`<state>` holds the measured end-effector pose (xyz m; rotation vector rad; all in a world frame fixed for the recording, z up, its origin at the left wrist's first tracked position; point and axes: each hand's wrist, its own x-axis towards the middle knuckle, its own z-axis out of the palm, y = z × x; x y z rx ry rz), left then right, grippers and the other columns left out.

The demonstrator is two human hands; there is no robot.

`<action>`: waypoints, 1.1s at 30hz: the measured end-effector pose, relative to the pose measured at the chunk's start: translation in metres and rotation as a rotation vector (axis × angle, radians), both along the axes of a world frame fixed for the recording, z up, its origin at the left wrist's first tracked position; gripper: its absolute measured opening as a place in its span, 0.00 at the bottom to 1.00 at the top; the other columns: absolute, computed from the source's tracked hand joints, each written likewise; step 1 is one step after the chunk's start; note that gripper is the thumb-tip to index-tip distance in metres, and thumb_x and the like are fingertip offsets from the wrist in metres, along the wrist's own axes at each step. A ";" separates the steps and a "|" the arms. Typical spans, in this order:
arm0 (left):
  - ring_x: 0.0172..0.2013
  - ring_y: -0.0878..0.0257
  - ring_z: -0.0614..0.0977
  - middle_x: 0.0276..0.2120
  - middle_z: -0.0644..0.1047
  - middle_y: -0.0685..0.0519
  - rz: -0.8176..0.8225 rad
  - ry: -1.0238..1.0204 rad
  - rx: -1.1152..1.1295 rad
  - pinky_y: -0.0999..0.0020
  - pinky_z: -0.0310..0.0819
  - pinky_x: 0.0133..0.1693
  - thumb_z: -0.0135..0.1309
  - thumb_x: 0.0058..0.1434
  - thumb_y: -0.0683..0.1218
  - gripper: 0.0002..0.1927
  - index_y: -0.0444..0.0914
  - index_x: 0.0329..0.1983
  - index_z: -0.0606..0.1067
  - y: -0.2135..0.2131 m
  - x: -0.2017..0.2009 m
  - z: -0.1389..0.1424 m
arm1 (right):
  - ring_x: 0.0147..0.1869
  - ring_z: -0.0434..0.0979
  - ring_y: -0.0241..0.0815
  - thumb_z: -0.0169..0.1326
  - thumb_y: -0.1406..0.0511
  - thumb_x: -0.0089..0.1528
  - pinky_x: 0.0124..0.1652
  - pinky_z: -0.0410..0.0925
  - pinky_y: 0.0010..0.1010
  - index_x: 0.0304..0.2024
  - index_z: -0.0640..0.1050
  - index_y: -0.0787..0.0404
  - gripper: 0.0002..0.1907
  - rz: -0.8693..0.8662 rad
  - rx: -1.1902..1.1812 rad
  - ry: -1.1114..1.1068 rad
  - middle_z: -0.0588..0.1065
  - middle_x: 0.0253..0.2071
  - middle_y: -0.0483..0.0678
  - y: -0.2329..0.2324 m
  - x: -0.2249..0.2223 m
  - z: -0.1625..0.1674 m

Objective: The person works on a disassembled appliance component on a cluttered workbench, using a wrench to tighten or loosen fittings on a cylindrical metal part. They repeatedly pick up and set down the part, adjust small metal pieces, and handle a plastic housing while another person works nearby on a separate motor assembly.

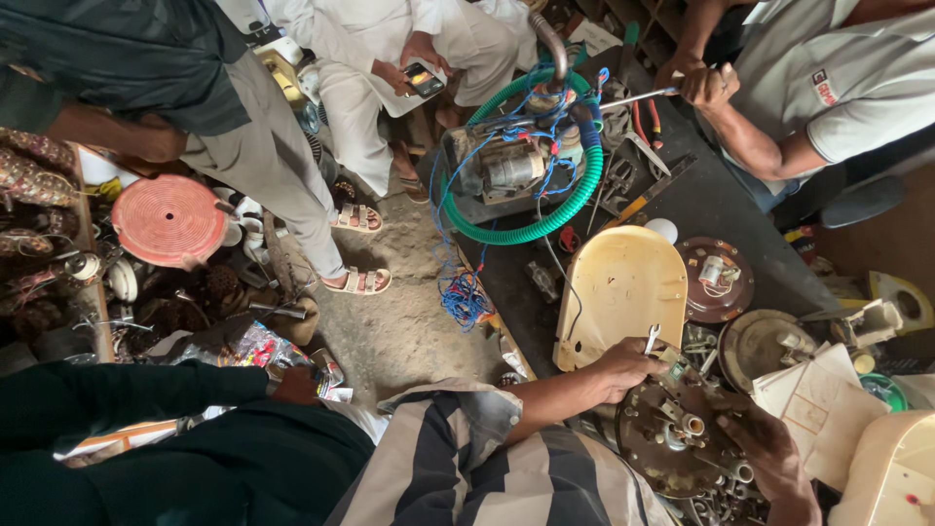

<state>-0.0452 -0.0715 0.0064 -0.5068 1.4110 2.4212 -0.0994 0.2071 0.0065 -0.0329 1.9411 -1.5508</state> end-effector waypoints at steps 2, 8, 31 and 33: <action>0.44 0.65 0.76 0.46 0.78 0.50 -0.004 0.007 0.005 0.71 0.70 0.44 0.56 0.64 0.39 0.19 0.39 0.58 0.77 0.001 -0.001 0.001 | 0.42 0.80 0.36 0.59 0.71 0.58 0.45 0.75 0.30 0.47 0.80 0.64 0.13 -0.027 0.004 0.035 0.81 0.42 0.49 0.000 -0.002 -0.002; 0.46 0.62 0.77 0.48 0.78 0.47 0.054 -0.007 0.070 0.67 0.71 0.46 0.59 0.62 0.40 0.24 0.34 0.62 0.74 0.003 0.000 -0.003 | 0.42 0.78 0.43 0.62 0.73 0.63 0.40 0.75 0.42 0.47 0.77 0.71 0.12 -0.055 -0.014 0.007 0.78 0.41 0.53 -0.007 0.000 -0.012; 0.42 0.66 0.78 0.44 0.79 0.52 0.043 -0.019 0.079 0.70 0.74 0.42 0.58 0.62 0.39 0.22 0.37 0.60 0.74 0.010 -0.005 -0.006 | 0.41 0.79 0.43 0.59 0.74 0.63 0.38 0.77 0.37 0.52 0.77 0.72 0.14 -0.096 -0.067 0.047 0.79 0.44 0.57 0.002 0.004 -0.021; 0.44 0.66 0.77 0.45 0.79 0.52 0.050 0.000 0.054 0.71 0.72 0.44 0.58 0.63 0.39 0.21 0.37 0.60 0.75 0.009 -0.006 -0.007 | 0.41 0.79 0.42 0.58 0.74 0.63 0.37 0.78 0.40 0.50 0.76 0.70 0.12 -0.105 -0.077 0.019 0.78 0.43 0.54 0.001 0.008 -0.020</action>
